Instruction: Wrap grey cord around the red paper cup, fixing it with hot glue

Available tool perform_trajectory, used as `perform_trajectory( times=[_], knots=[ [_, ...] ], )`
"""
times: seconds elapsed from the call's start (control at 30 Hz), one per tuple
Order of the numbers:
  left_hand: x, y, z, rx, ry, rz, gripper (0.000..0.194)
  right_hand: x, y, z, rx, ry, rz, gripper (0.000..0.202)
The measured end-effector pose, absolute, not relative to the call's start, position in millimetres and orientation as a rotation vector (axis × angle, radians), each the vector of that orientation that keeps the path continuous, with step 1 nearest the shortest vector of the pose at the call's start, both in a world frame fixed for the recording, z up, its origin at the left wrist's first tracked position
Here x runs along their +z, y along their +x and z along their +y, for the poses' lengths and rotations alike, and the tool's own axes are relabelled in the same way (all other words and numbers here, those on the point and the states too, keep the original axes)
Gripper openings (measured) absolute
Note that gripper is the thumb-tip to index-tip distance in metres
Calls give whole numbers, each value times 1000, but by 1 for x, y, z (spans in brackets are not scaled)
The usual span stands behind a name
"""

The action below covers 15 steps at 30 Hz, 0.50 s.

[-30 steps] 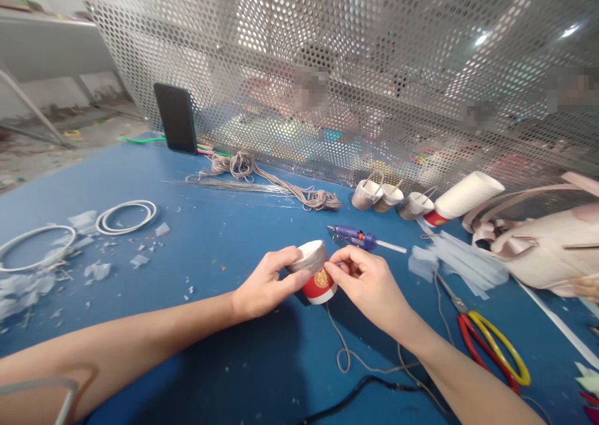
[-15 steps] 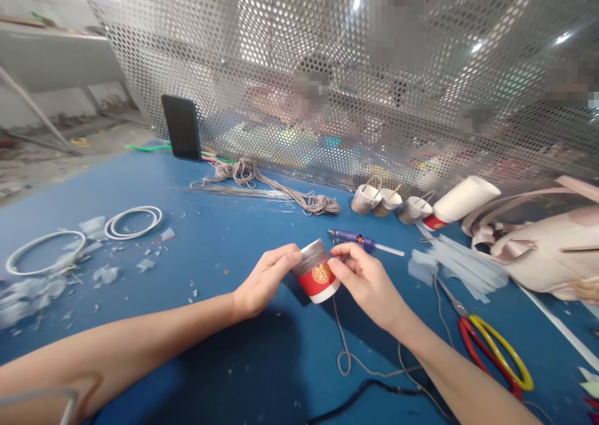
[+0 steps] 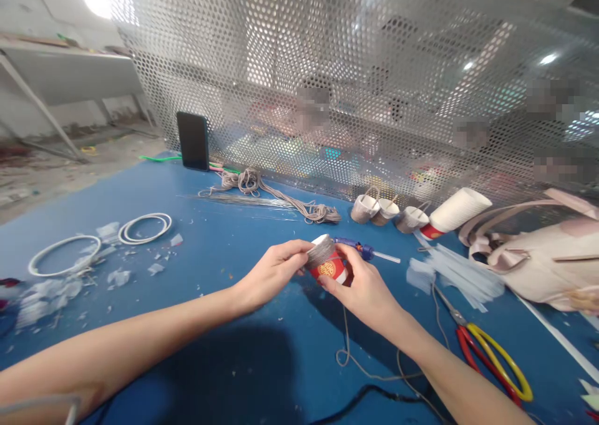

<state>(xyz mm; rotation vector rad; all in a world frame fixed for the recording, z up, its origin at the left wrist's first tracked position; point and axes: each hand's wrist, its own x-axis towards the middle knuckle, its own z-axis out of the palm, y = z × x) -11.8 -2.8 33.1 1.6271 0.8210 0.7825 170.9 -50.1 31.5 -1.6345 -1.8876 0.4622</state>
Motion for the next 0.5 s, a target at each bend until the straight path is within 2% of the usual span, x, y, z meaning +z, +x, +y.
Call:
perform_trajectory(
  times=[0.1, 0.3, 0.5],
  knots=[
    [40, -12, -5, 741, 1602, 804, 28, 33, 171, -49, 369, -1633, -1961, 54],
    [42, -10, -6, 642, 1721, 895, 29, 46, 183, -55, 402, -1657, -2040, 54],
    [48, -13, 1, 690, 1983, 1024, 30, 73, 213, -93, 307, -1787, -1911, 33]
  ],
)
